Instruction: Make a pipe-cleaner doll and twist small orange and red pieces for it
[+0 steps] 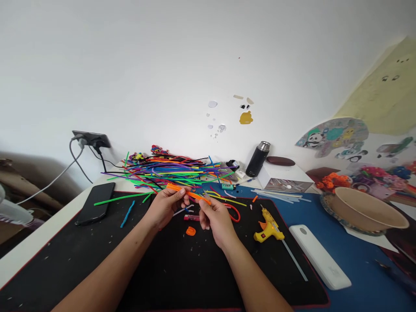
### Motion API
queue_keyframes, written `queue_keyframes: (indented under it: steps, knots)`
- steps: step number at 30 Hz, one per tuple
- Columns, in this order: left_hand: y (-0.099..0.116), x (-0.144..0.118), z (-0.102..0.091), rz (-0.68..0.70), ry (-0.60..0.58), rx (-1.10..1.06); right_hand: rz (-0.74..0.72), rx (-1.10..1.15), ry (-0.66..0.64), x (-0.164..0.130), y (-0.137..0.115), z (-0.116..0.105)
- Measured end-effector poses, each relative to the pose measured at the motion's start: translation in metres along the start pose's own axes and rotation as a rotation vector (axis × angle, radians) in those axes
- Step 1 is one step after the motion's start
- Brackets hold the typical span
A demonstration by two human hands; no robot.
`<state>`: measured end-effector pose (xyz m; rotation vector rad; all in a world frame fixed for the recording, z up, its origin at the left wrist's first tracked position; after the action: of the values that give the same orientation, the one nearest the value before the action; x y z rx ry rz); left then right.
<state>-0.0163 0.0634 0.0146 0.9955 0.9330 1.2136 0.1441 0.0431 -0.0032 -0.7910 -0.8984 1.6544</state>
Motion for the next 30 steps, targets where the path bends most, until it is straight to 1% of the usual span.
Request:
queue_keyframes:
  steps: [5,8,14,17,24,30]
  knots:
    - [-0.010,0.000,0.004,-0.065,-0.018,-0.008,-0.016,0.147,0.072,0.003,0.001,-0.005]
    - [-0.015,-0.001,0.007,-0.087,-0.035,-0.003,-0.022,0.206,0.094,0.004,-0.001,-0.005]
    - [-0.019,-0.004,0.015,-0.106,-0.081,0.018,-0.047,0.253,0.129,0.003,-0.003,-0.006]
    - [-0.021,-0.004,0.016,-0.104,-0.095,0.042,-0.063,0.202,0.140,0.002,-0.002,-0.006]
    - [-0.024,-0.003,0.014,-0.099,-0.086,0.117,-0.123,0.021,0.157,0.000,-0.004,-0.006]
    - [-0.016,-0.001,0.008,-0.059,-0.034,0.139,-0.131,-0.105,0.121,0.001,-0.004,-0.005]
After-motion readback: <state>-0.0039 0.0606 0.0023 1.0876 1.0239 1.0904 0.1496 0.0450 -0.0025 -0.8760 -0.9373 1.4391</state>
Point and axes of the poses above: each hand's wrist, its own x-axis towards the middle knuckle, its own z-axis out of the palm, y = z × x, the point moved 6 cm from there along x, towards the middle knuckle, and after that the axes turned 12 degrees about x, right-handed, at the moved point
